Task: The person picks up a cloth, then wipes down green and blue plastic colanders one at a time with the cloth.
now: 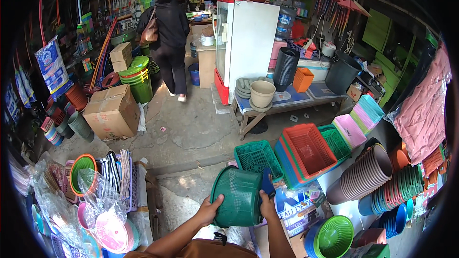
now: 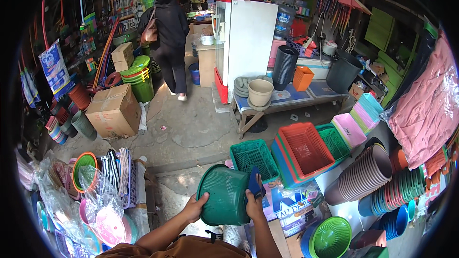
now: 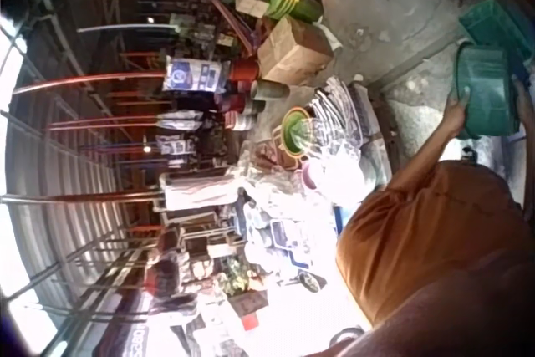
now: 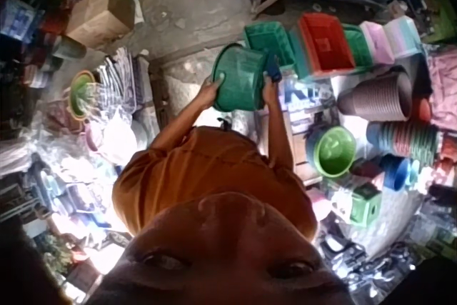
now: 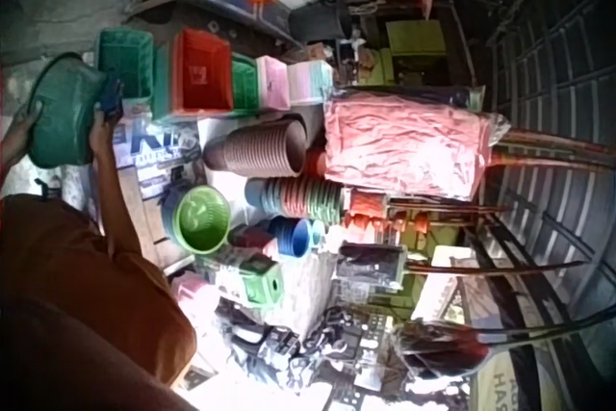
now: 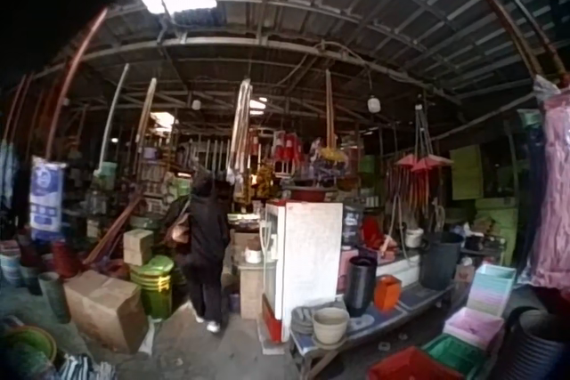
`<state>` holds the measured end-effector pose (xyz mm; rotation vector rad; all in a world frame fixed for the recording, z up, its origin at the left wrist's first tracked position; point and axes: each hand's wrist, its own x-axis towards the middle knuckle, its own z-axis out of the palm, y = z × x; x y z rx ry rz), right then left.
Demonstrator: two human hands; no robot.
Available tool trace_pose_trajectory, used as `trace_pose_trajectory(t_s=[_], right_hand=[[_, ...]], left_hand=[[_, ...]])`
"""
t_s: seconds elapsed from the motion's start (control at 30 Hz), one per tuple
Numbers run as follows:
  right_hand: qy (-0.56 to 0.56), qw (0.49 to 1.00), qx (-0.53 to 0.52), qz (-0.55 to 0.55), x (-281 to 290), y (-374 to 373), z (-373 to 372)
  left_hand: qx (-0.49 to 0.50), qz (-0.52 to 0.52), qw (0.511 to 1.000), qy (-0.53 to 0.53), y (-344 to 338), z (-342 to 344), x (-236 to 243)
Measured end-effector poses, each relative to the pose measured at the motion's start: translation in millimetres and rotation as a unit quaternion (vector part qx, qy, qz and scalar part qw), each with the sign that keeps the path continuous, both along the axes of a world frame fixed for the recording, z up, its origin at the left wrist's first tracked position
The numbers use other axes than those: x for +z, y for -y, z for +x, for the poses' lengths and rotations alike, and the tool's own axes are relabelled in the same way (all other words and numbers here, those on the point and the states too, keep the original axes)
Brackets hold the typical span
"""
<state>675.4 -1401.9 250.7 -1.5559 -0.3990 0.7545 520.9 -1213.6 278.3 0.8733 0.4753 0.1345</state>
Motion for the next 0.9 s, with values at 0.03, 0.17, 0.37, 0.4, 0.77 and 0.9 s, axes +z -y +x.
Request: trace_pose_trajectory(t_s=[0.03, 0.17, 0.37, 0.4, 0.77, 0.9], right_hand=[[-0.008, 1.0, 0.006, 0.0, 0.5, 2.6, -2.7], [0.014, 1.0, -0.014, 0.007, 5.6, 15.9, -23.4], [0.076, 0.99, -0.115, 0.005, 4.3, 60.5, -79.5], [0.073, 0.99, -0.122, 0.001, -2.1, 70.2, -82.0], [0.07, 0.956, -0.279, 0.058, 55.5, 81.0, -75.6], [0.134, 0.952, -0.272, -0.052, 22.9, 78.7, -71.2]], left_hand=[[0.004, 0.025, 1.0, -0.006, 3.4, 4.5, -8.7], [0.027, 0.021, 0.999, -0.022, 10.3, 21.6, -13.9], [0.056, 0.071, 0.996, 0.005, 9.9, 47.7, -14.7], [0.048, 0.069, 0.996, 0.003, 14.2, 49.6, -14.4], [-0.17, 0.461, 0.871, 0.004, 92.0, 22.0, -23.9], [-0.298, 0.581, 0.757, 0.031, 111.2, 6.5, -20.5]])
